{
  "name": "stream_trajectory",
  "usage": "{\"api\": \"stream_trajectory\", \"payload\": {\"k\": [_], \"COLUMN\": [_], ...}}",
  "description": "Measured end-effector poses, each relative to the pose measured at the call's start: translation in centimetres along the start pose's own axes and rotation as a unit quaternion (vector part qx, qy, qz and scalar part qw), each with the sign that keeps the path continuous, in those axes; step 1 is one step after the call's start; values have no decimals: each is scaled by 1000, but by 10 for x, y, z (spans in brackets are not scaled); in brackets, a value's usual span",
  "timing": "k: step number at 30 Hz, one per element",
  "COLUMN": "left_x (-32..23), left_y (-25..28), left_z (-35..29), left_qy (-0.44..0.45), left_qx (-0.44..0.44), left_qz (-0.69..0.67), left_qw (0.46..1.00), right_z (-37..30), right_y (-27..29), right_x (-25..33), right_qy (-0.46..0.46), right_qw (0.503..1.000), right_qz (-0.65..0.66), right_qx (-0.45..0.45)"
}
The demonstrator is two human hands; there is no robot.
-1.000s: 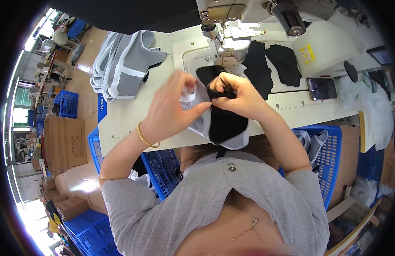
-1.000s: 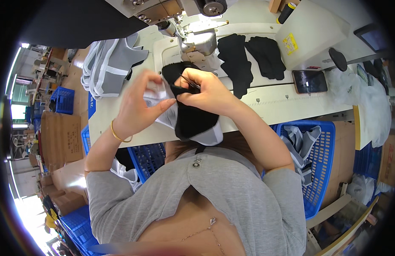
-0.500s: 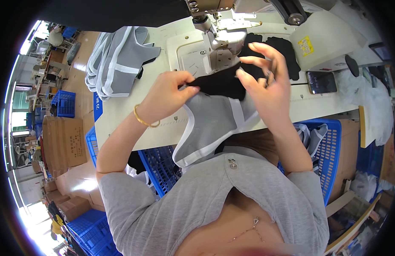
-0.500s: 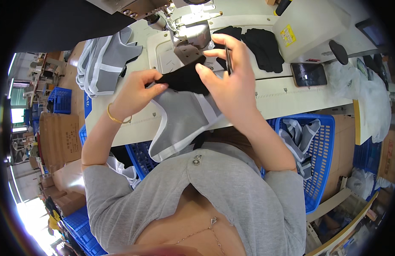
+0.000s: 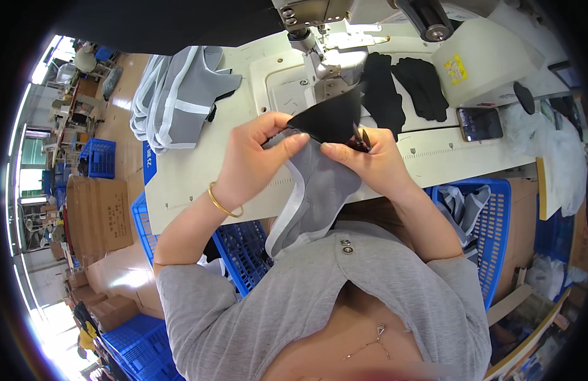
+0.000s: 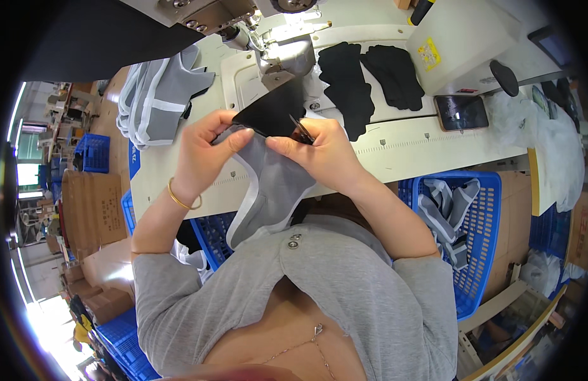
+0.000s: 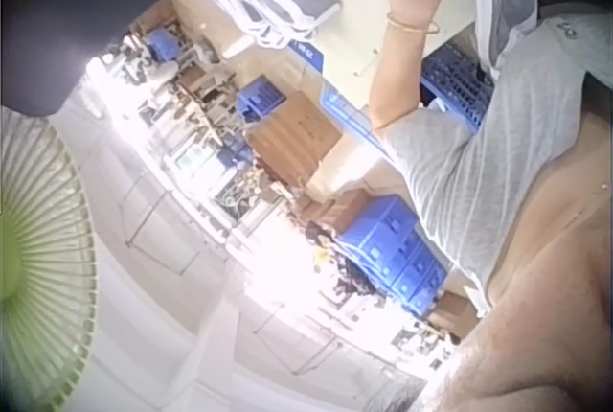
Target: The recorder is using an industrial sewing machine to stitch together components of a shoe upper, specifically a grey and black synthetic material.
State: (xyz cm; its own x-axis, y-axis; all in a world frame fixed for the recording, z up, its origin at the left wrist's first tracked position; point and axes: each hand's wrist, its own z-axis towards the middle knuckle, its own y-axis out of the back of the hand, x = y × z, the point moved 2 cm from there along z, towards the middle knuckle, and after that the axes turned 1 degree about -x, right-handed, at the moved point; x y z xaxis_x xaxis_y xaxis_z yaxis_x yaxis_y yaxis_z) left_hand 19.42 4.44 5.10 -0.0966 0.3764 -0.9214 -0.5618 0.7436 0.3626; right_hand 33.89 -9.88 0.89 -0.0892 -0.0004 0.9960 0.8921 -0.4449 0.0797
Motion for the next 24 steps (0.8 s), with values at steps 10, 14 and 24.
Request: {"api": "stream_trajectory", "payload": {"k": [10,14,24], "left_x": [8,-3,-25], "left_y": [18,21,22], "left_z": [24,40,49], "left_qy": [146,114,36], "left_qx": [190,279,405], "left_qz": [-172,-52,125], "left_qw": [955,952,905], "right_z": [-5,-5,-4], "right_y": [1,1,1], "right_x": [11,14,25], "right_qy": [350,413,321], "right_qw": [915,860,935], "right_qz": [-199,-299,-147], "right_qx": [23,26,30]}}
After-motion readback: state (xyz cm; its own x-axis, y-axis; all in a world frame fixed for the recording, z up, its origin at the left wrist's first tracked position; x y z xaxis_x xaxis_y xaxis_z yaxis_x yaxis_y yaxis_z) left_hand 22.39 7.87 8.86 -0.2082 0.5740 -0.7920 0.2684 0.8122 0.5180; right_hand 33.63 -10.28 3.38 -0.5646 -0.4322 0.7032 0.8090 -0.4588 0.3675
